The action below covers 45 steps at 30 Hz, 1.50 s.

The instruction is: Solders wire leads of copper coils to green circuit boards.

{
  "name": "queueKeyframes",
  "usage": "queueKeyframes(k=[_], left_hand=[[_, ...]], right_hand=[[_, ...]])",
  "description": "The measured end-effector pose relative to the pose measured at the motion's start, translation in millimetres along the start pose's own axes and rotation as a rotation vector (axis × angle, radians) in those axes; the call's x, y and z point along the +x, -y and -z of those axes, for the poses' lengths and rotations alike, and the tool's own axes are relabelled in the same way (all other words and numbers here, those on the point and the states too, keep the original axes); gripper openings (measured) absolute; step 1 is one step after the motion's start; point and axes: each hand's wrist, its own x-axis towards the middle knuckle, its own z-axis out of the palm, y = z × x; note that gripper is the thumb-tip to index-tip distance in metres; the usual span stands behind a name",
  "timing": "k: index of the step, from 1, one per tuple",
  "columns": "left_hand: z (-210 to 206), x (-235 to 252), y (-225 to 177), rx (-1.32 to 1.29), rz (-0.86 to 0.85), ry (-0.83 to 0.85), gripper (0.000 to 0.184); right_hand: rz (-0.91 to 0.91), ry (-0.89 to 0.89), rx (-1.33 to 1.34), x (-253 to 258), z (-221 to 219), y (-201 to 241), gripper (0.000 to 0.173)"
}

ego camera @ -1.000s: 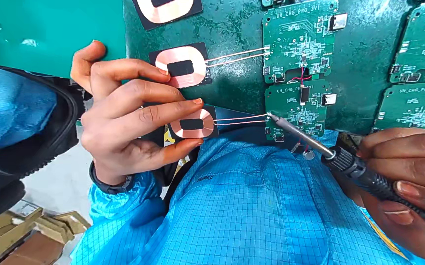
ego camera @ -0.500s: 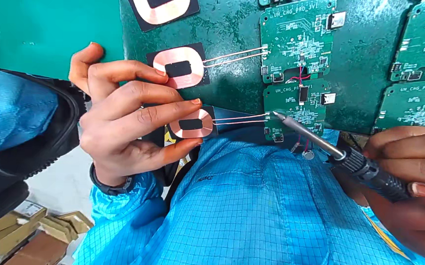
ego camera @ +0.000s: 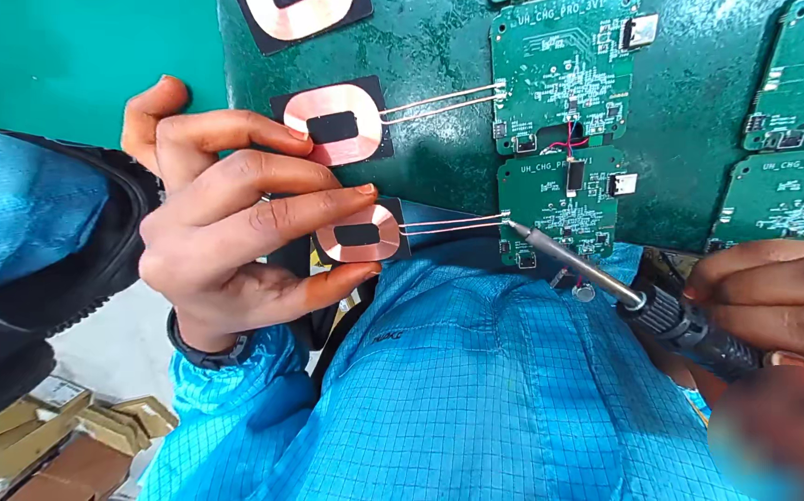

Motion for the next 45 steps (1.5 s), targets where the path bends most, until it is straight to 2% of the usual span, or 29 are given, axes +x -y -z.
queueKeyframes(k=[11, 19, 23, 25, 28, 36, 39, 42, 45], left_hand=[[0.4, 0.2, -0.1, 0.012, 0.000, 0.014, 0.028], [0.6, 0.9, 1.0, 0.012, -0.011, 0.013, 0.027], [1.7, 1.2, 0.8, 0.014, -0.017, 0.023, 0.029], [2.6, 1.4, -0.4, 0.016, -0.017, 0.035, 0.029], [5.1, 5.0, -2.4, 0.036, -0.021, 0.038, 0.028], [20.7, 34.0, 4.3, 0.220, -0.113, -0.008, 0.024], [28.4, 43.4, 9.8, 0.312, -0.129, 0.024, 0.027], [46.1, 52.0, 9.3, 0.356, -0.085, 0.131, 0.042], [65.9, 73.0, 6.8, 0.433, -0.066, 0.123, 0.046]], right_hand=[[-0.005, 0.015, -0.019, 2.7, -1.8, 1.2, 0.028], [0.000, -0.050, 0.019, -1.2, 0.4, -0.1, 0.025], [-0.068, -0.143, 0.017, 4.6, -6.0, 4.6, 0.016], [-0.083, -0.133, -0.045, 10.3, -7.4, 4.4, 0.021], [0.000, -0.048, -0.166, 18.4, -6.9, -3.1, 0.031], [0.040, -0.098, -0.207, 15.6, 8.3, -8.9, 0.033], [0.049, -0.141, -0.227, 9.2, 14.1, -12.1, 0.034], [0.052, -0.177, -0.243, 2.6, 24.0, -15.8, 0.033], [0.045, -0.208, -0.268, -2.4, 36.0, -17.6, 0.031]])
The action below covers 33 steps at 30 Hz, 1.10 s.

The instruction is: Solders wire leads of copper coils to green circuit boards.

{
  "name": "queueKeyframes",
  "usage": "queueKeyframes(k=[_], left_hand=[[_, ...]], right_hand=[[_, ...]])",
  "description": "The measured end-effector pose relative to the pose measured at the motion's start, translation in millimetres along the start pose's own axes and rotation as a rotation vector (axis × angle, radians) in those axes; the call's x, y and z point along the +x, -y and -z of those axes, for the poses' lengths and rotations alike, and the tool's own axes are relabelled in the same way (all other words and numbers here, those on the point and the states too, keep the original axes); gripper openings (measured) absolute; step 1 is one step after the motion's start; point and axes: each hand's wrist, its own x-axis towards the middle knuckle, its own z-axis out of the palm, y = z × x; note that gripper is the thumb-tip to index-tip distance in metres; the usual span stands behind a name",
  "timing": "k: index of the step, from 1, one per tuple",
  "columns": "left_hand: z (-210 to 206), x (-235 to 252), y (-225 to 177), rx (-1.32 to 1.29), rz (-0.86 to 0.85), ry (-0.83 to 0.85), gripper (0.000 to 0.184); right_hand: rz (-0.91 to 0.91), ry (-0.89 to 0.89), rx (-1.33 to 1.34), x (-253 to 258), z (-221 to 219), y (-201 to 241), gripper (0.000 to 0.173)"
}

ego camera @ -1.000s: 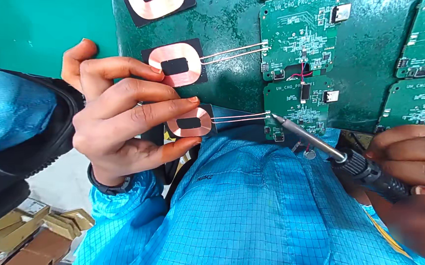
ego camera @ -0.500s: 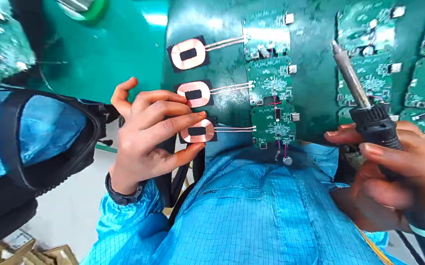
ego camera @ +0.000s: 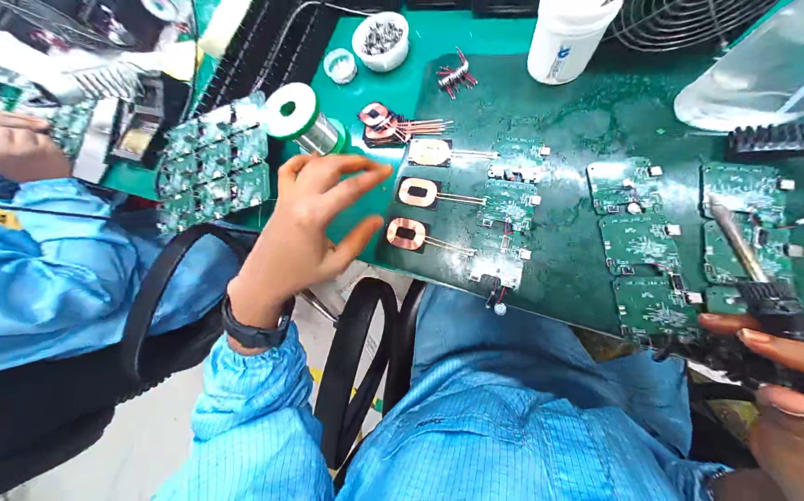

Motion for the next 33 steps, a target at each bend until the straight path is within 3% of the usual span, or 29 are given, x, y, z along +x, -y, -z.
queueKeyframes(k=[5, 10, 13, 18, 23, 29, 33], left_hand=[[16.5, 59.9, 16.8, 0.215, 0.110, 0.147, 0.033], [7.4, 112.3, 41.2, 0.275, 0.250, 0.405, 0.049], [0.1, 128.7, 60.3, 0.288, 0.262, 0.477, 0.043], [9.3, 128.1, 69.6, 0.249, 0.225, 0.439, 0.033], [39.1, 122.2, 49.5, 0.214, 0.200, 0.308, 0.037], [51.4, 152.3, 15.3, 0.213, -0.056, 0.032, 0.043], [39.0, 183.0, -5.1, 0.258, -0.141, -0.039, 0.040]], right_hand=[[0.043, -0.040, -0.008, -0.9, 9.0, -21.2, 0.027], [0.068, -0.123, 0.072, -2.0, 9.1, -30.1, 0.024], [0.067, -0.151, 0.087, -2.0, 9.6, -27.5, 0.022], [0.063, -0.158, 0.128, -3.8, 8.8, -27.7, 0.022], [0.068, -0.142, 0.142, -4.0, 9.1, -28.1, 0.021], [0.078, -0.159, 0.103, -5.3, 6.6, -29.6, 0.021], [0.082, -0.176, 0.079, -5.3, 6.0, -27.2, 0.020]])
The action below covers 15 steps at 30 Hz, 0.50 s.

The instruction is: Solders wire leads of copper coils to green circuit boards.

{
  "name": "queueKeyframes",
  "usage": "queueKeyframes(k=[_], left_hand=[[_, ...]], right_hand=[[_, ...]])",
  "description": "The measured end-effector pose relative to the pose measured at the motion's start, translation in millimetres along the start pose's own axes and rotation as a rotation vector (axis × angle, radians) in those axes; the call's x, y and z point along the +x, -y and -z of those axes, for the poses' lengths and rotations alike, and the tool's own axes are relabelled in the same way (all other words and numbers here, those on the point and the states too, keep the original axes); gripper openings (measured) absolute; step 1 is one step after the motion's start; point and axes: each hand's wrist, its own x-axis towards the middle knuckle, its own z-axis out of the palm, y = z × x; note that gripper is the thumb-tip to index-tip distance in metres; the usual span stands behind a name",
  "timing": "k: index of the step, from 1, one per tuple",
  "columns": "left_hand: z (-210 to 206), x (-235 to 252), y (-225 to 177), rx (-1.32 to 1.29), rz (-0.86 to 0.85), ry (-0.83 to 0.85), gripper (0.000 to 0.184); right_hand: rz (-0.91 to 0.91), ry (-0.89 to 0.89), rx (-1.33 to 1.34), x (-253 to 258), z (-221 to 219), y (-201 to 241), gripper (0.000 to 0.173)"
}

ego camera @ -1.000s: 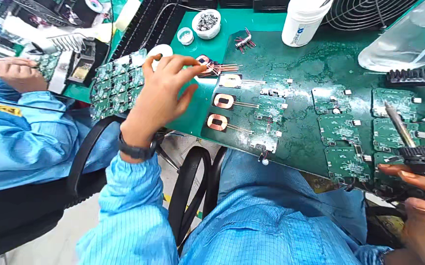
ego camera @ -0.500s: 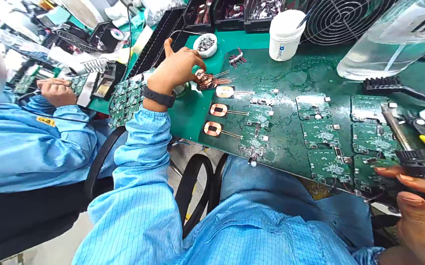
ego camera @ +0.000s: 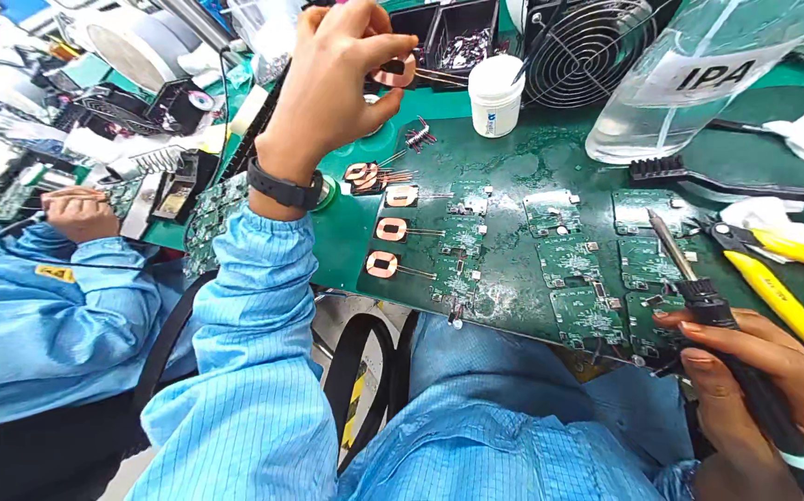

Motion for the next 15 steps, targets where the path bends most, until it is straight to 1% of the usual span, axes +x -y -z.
queueKeyframes(k=[5, 10, 15], left_hand=[[-13.6, 29.4, -18.6, 0.120, -0.012, -0.052, 0.035], [-26.5, 45.8, -20.6, 0.178, -0.027, -0.015, 0.034], [-34.6, 51.5, -20.3, 0.192, -0.030, 0.009, 0.032]], right_hand=[[0.004, -0.093, 0.011, -0.1, -2.7, 3.1, 0.019], [0.009, -0.120, 0.020, -0.1, -3.8, 4.2, 0.018], [0.005, -0.120, 0.022, -1.0, -3.7, 4.5, 0.018]])
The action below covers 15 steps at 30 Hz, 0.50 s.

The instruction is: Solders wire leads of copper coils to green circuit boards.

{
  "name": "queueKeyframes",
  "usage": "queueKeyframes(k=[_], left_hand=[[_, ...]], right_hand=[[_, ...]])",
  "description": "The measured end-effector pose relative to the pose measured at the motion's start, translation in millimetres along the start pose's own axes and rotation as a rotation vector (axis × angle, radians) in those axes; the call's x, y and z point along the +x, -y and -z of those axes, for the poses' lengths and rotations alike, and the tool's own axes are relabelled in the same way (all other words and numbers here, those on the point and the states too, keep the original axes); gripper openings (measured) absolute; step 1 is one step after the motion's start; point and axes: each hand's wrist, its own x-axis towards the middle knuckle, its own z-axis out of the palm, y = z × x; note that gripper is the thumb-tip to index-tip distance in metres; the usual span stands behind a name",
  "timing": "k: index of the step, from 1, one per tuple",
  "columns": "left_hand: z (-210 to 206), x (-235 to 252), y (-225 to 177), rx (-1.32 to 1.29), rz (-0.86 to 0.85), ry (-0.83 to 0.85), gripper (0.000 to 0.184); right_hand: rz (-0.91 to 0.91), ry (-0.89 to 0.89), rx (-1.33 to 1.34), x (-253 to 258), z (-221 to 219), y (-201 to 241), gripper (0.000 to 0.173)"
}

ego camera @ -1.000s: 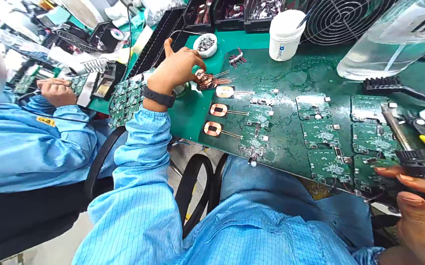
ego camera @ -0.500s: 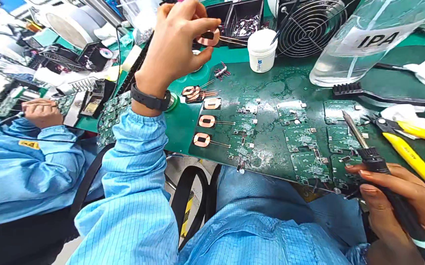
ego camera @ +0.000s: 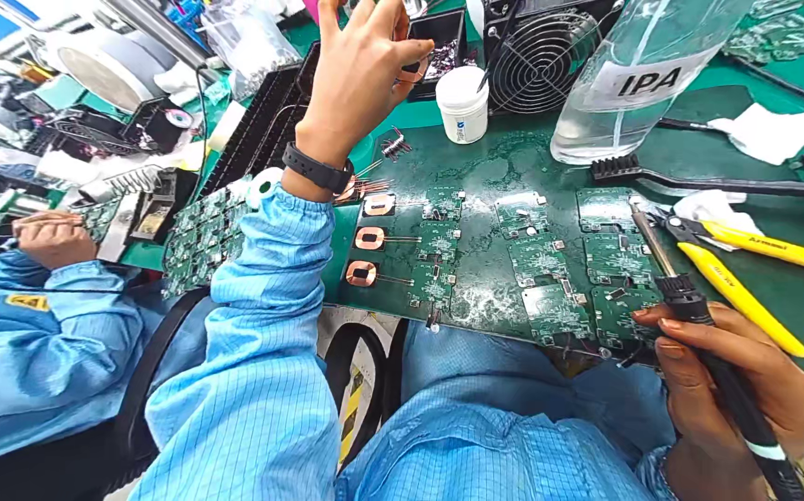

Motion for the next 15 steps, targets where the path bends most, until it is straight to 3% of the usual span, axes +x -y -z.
queueKeyframes(k=[15], left_hand=[[-6.4, -2.2, 4.3, -0.016, 0.047, 0.036, 0.035]], right_hand=[[0.015, 0.002, -0.033, -0.2, 0.7, -0.4, 0.016]])
